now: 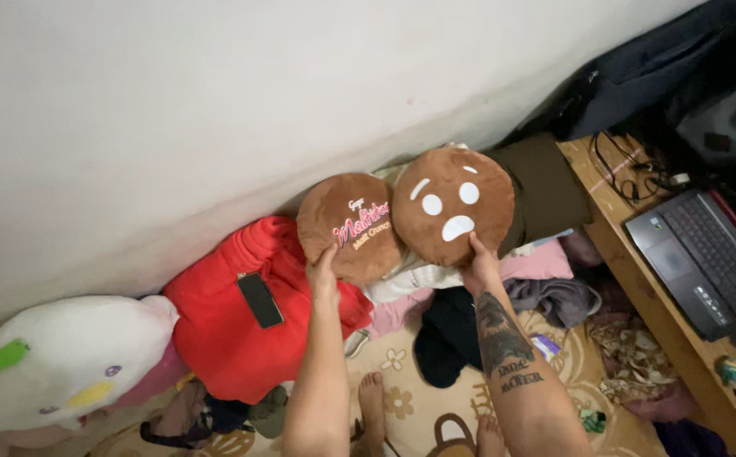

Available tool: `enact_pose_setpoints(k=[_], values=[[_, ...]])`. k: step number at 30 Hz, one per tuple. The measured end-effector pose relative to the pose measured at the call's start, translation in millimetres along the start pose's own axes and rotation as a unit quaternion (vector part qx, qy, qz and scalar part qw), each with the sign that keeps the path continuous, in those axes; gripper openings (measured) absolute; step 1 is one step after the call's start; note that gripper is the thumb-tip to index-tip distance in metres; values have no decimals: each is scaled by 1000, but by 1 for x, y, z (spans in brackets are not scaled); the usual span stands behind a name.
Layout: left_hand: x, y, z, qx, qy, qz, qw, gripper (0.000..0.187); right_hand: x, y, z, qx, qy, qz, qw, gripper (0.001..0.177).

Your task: The person sits on a bed in a cluttered bedroom and tidies items. They handle a black bag, move plush toys and pillows aside, fold a purple garment and black shirts, gather scattered clothes into a pile, wipe a plate on the desk, and handle plastic bottles and small packages from the floor and desk.

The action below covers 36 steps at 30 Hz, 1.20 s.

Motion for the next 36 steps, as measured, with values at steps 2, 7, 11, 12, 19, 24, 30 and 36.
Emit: enact_pose_setpoints(k=[2, 7, 11, 12, 19, 24, 30, 36], values=[[27, 3, 53, -142, 146, 74, 976, 40, -1, 5, -3, -1, -1, -14, 1000, 64], [135, 41, 137, -404, 390, 195, 804, 34, 14, 22, -3, -37, -8, -170, 985, 57], [113, 98, 103, -628, 255, 85, 731, 45, -1, 42, 8, -3, 8, -121, 993, 65], [104, 102, 89, -661, 234, 14, 713, 56, -1, 38, 16, 50, 17, -68, 996, 71], [55, 75, 24, -743, 105, -189, 633, 72, 10, 60, -2, 307, -298, -44, 903, 101], [75, 102, 42, -696, 245, -139, 661, 82, 3, 32, 1, 284, -269, -53, 919, 102], [129, 190, 40, -645, 359, -231, 634, 88, 27, -81, -7, 388, -220, 54, 893, 103], [208, 277, -12, -584, 368, -314, 652, 86, 74, -239, -33, 339, -49, 227, 912, 103]])
Point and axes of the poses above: each hand's wrist, its own x-axis away from the middle knuckle, its own y-axis out of the palm, z = x × y, the point moved 7 cm from there along -x, towards the middle knuckle
